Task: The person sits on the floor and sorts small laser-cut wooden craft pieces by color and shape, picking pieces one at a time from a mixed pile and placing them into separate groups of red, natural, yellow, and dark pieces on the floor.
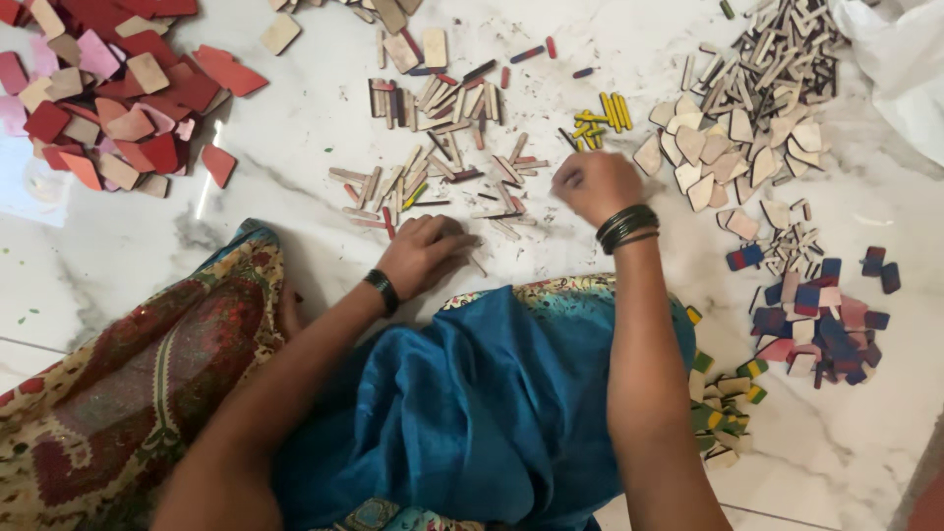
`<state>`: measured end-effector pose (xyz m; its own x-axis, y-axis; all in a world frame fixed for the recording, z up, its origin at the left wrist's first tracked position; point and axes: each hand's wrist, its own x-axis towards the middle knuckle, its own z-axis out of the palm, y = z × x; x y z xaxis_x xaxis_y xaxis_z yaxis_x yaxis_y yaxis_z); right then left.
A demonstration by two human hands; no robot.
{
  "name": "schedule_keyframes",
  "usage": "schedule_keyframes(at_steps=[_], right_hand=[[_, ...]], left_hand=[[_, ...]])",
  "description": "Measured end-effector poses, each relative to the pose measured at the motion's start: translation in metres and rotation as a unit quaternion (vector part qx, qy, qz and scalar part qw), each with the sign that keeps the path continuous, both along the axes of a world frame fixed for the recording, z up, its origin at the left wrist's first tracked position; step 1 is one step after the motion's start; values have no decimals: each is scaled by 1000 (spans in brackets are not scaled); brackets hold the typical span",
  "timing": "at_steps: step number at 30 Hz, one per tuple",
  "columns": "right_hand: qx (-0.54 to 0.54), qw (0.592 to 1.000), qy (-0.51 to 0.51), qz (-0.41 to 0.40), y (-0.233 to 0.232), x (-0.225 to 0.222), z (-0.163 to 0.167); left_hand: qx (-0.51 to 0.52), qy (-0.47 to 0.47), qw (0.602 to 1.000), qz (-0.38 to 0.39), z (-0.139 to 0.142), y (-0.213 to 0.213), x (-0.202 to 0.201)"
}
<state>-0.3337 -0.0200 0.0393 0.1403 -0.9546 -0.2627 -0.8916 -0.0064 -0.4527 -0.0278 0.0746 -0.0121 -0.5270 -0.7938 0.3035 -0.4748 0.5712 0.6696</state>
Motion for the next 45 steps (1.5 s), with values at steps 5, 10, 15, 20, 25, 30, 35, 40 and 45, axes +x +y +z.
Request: schedule_keyframes(at_steps=[5, 10, 15, 20, 25, 30, 35, 40, 45], right_hand=[[76, 993, 72, 60, 11, 31, 9], [98, 969, 204, 100, 16, 57, 13], [70, 963, 223, 131, 21, 72, 6], [100, 978, 146, 110, 21, 69, 2], [87, 978, 154, 113, 20, 70, -3], [69, 982, 126, 119, 14, 63, -8], [66, 988, 98, 104, 9, 47, -13], [33, 995, -19, 92, 4, 31, -11], [132, 962, -236, 36, -2, 23, -3]], left_hand=[[-43, -51, 997, 41, -22, 0, -18], [-17, -81, 984, 155, -14, -5, -22], [-76, -60, 982, 164, -4, -7, -27], [-75, -88, 984, 139, -13, -11, -38], [-65, -82, 983, 154, -21, -15, -41], [-71, -71, 982, 159, -19, -15, -40], [-69, -87, 979, 168, -18, -15, -41], [-60, -110, 978, 169, -19, -16, -41], [-52, -95, 981, 164, -17, -15, -41]])
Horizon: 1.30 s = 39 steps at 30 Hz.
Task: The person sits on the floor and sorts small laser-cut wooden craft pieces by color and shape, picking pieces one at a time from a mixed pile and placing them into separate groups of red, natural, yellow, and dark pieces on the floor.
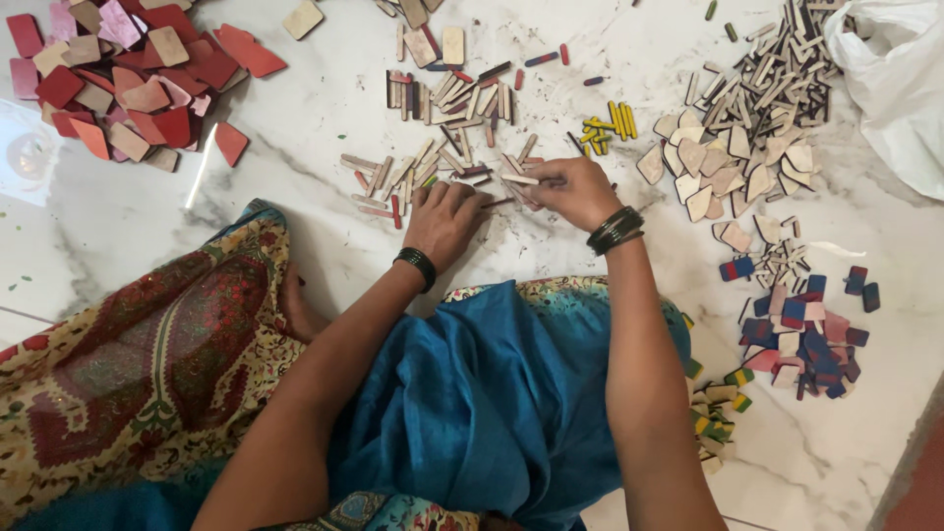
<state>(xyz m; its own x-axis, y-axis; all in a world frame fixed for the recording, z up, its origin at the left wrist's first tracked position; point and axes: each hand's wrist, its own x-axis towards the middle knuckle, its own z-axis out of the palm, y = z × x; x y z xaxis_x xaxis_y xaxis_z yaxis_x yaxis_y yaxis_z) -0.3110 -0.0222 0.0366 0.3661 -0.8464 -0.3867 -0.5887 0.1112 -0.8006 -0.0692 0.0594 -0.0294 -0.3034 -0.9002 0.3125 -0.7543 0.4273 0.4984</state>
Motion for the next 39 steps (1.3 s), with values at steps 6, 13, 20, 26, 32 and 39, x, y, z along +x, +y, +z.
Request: schedule_keyframes(at_steps=[6, 13, 20, 26, 32, 39], right_hand=[[152, 932, -318, -81, 1, -1, 8], [150, 877, -447, -95, 2, -20, 44], [163, 881, -434, -93, -2, 1, 55], [154, 872, -458, -85, -1, 2, 56], [126, 882, -444, -92, 0, 2, 47], [179, 796, -560, -146, -4, -13, 26]], left_hand=[[-29, -18, 999, -19, 2, 0, 1], [-45, -44, 997, -53, 2, 2, 4], [-25, -5, 998, -59, 1, 1, 3], [-5, 6, 999, -49, 1, 1, 5], [1, 19, 998, -51, 2, 1, 6], [13, 8, 999, -52, 0, 0, 5]])
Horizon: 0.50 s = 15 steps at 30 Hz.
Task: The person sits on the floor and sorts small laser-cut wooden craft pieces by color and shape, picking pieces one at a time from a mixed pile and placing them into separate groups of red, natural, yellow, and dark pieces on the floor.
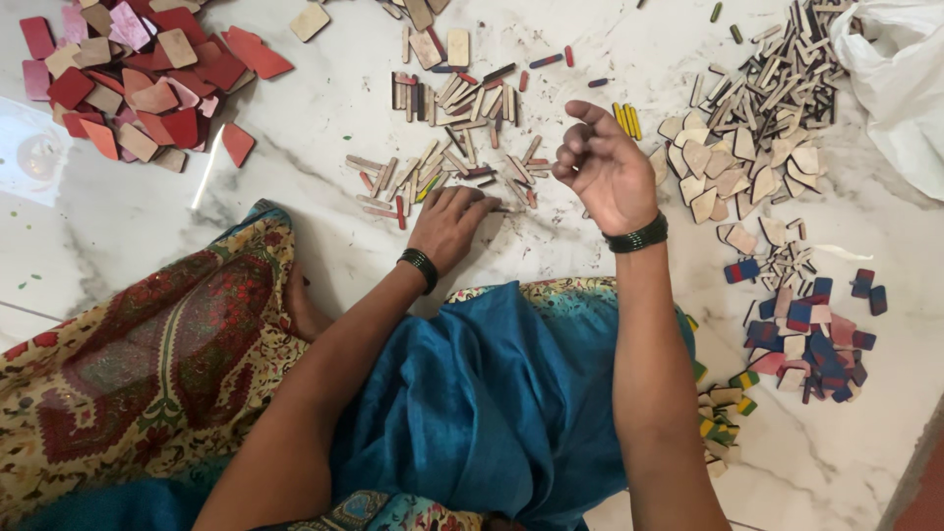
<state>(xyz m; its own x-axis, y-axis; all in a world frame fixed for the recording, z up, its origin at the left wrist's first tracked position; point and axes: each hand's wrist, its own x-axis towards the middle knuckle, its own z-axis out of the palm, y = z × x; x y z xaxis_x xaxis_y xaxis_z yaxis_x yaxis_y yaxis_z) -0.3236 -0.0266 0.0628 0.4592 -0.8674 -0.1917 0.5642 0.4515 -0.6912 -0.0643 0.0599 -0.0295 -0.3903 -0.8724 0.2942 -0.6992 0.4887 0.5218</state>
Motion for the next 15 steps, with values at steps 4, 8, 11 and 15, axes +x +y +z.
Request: schedule_keyframes(at_steps=[4, 8, 11, 15], right_hand=[[37, 996, -77, 5, 0, -5, -5], [46, 989, -141, 27, 1, 1, 1], [61, 998, -2, -4, 2, 8, 8], [8, 998, -56, 28, 1, 13, 13]], left_hand=[[-2, -1, 1000, 3, -1, 0, 0], [-4, 2, 1000, 5, 0, 0, 0], [-8, 8, 1000, 5, 2, 0, 0], [0, 9, 1000, 6, 4, 0, 0]])
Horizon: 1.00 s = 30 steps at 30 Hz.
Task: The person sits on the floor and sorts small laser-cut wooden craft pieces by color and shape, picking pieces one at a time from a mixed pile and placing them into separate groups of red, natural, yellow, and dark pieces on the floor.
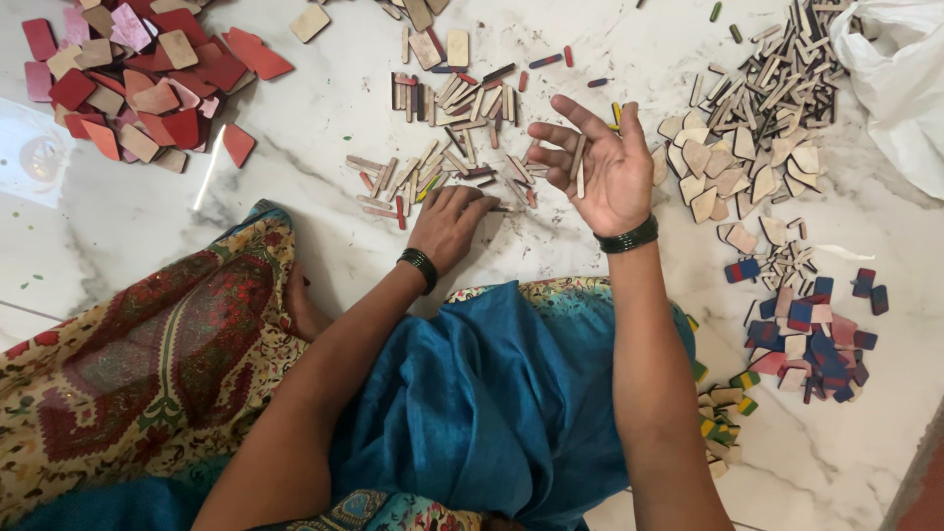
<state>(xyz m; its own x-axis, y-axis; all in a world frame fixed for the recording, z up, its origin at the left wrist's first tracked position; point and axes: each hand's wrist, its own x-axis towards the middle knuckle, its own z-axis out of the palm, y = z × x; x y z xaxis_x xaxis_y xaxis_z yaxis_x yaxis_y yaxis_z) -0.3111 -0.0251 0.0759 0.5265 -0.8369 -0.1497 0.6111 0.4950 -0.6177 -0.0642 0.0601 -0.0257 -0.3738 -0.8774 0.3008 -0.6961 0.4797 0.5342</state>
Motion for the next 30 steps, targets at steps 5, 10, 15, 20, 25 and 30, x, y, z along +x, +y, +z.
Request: schedule_keyframes(at_steps=[5, 10, 15, 20, 25, 30], right_hand=[[-4, 992, 124, -18, 0, 5, -10], [6, 990, 142, -14, -2, 7, -18], [9, 989, 146, -14, -3, 7, -16], [-11, 980, 196, -31, -8, -11, -22], [-38, 987, 86, -130, -16, -64, -24], [36, 975, 57, -210, -16, -62, -26]], left_hand=[[4, -7, 1000, 0, 0, 0, 0], [4, -3, 1000, 4, -2, -1, -1], [-5, 3, 1000, 6, -1, 0, 0], [-19, 75, 996, 44, 8, 3, -3], [8, 219, 972, 82, 17, 12, -19], [50, 299, 945, 120, 13, 1, -42]])
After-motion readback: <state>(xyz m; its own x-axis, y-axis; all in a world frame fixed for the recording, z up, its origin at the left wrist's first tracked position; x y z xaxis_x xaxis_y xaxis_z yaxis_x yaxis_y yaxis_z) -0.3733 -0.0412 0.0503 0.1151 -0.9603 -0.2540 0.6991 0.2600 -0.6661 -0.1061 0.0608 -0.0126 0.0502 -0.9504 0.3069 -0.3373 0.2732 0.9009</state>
